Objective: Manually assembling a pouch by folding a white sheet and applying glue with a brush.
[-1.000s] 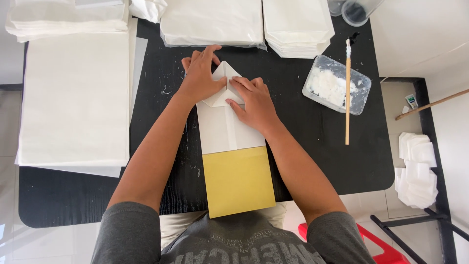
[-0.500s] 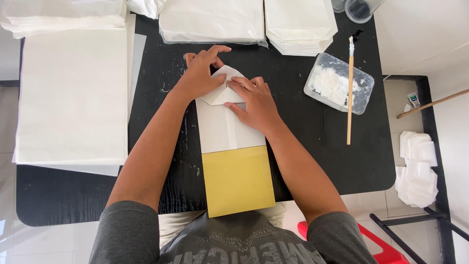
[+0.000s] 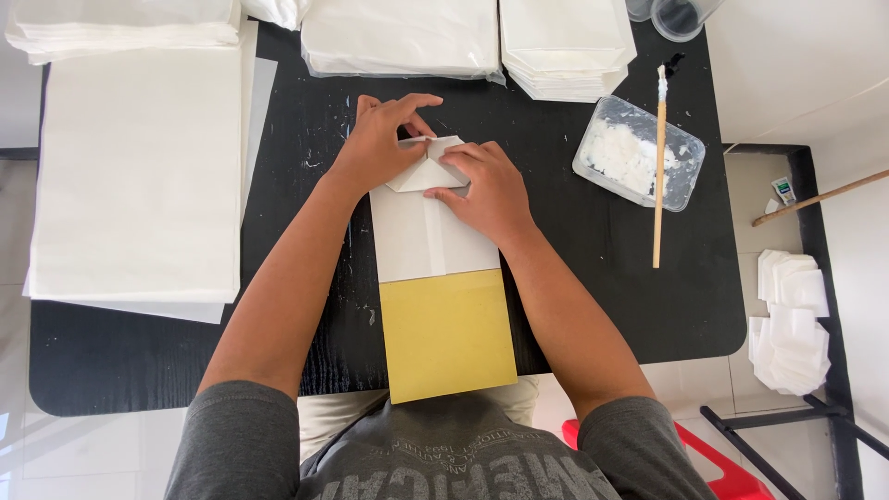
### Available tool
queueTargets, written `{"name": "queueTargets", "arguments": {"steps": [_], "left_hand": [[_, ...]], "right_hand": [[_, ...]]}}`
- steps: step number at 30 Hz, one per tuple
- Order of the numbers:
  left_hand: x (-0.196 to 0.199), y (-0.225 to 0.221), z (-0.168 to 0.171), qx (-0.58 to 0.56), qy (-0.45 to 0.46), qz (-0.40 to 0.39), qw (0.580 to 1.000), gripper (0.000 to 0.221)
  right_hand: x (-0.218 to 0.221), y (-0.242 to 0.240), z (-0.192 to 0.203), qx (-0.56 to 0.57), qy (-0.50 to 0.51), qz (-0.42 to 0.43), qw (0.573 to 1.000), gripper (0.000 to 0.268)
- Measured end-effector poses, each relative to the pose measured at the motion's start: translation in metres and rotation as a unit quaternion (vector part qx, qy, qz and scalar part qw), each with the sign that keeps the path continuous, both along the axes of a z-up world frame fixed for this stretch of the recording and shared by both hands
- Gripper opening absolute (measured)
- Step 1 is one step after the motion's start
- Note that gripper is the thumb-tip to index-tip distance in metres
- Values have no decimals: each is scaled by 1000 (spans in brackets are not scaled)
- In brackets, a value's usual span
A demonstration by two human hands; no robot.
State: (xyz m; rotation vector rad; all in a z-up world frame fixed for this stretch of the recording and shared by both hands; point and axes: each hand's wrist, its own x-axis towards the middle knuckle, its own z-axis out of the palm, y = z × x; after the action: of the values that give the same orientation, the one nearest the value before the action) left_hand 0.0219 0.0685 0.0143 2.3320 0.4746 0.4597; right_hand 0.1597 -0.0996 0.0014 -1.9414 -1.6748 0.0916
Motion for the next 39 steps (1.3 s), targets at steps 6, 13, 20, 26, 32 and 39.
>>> {"name": "queueTargets", "arguments": {"steps": [6,13,20,26,32,39], "left_hand": [[-6,-4,-3,41,-13,-11,999,58],[-14,-11,0,28,-23,-20,999,62],[-27,-15,-7,60,-10,-25,998,56],[-31,-23,-15,116,-7,-35,993,40],[-40,-37,-24,221,44,-17,974,28],[-49,-40,-27,251,65,21,966,27]], "right_hand": [[-1,-1,8,-8,15,-5,1000,43],[1,-1,2,9,23,-24,999,35],[-2,-1,15,-21,62,-16,998,53],[-1,1,15,-40,46,16,998,51],[-1,1,15,-30,34,30,999,38],[-2,-2,13,-17,16,46,999,31]]}}
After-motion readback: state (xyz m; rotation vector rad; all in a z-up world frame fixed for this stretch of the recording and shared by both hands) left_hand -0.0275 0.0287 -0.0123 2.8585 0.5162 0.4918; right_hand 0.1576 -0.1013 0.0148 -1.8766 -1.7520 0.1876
